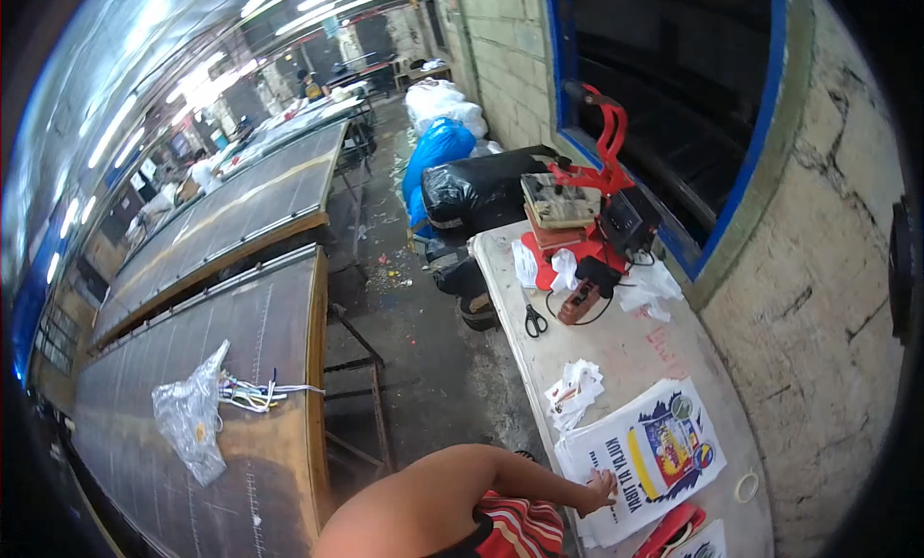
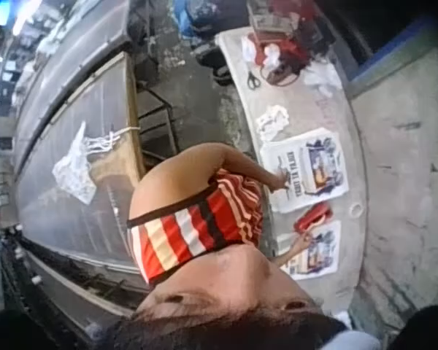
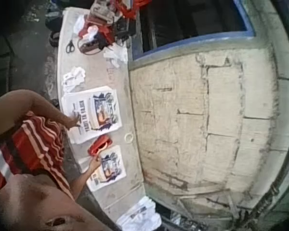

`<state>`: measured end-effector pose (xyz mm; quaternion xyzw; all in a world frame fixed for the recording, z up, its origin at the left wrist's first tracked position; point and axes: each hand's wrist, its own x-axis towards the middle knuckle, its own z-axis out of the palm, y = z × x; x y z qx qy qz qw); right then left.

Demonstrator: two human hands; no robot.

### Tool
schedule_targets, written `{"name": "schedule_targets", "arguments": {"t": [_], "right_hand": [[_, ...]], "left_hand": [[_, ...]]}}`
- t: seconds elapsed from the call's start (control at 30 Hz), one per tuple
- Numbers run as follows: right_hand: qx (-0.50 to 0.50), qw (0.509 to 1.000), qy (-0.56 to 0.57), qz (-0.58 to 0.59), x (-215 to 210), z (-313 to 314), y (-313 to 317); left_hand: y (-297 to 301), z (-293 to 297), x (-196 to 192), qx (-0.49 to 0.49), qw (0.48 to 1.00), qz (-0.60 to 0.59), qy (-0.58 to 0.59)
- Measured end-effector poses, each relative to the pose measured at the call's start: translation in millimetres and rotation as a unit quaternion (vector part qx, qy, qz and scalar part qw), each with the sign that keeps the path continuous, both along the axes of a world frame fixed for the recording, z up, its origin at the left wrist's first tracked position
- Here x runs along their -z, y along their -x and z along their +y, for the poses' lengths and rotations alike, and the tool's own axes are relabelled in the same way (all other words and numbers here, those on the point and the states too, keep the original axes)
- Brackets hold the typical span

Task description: Preparing and folding printed garments in a factory setting.

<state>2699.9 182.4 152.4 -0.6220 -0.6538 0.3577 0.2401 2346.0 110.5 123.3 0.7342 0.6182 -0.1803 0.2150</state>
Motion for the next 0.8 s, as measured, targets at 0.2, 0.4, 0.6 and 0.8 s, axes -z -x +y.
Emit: {"name": "schedule_targets", "arguments": {"t": [0.2, 0.4, 0.6, 0.8], "right_hand": [[-0.005, 0.988, 0.012, 0.155, 22.0, 20.4, -20.6], [0.083, 0.99, 0.029, 0.112, 18.0, 25.9, -28.3], [0.138, 0.92, 0.032, 0.364, 66.9, 17.6, -51.0], [0.029, 0.963, -0.044, 0.263, 66.4, 8.9, -56.5]], "left_hand": [[-3.8, -0.8, 1.8, -0.013, 1.0, 0.015, 0.01], [-4.4, 10.1, 12.5, -0.007, 0.999, -0.019, 0.046], [-2.0, 12.4, 2.8, -0.038, 0.995, -0.071, 0.05], [1.9, 1.8, -20.6, -0.037, 0.996, -0.074, 0.029]]}}
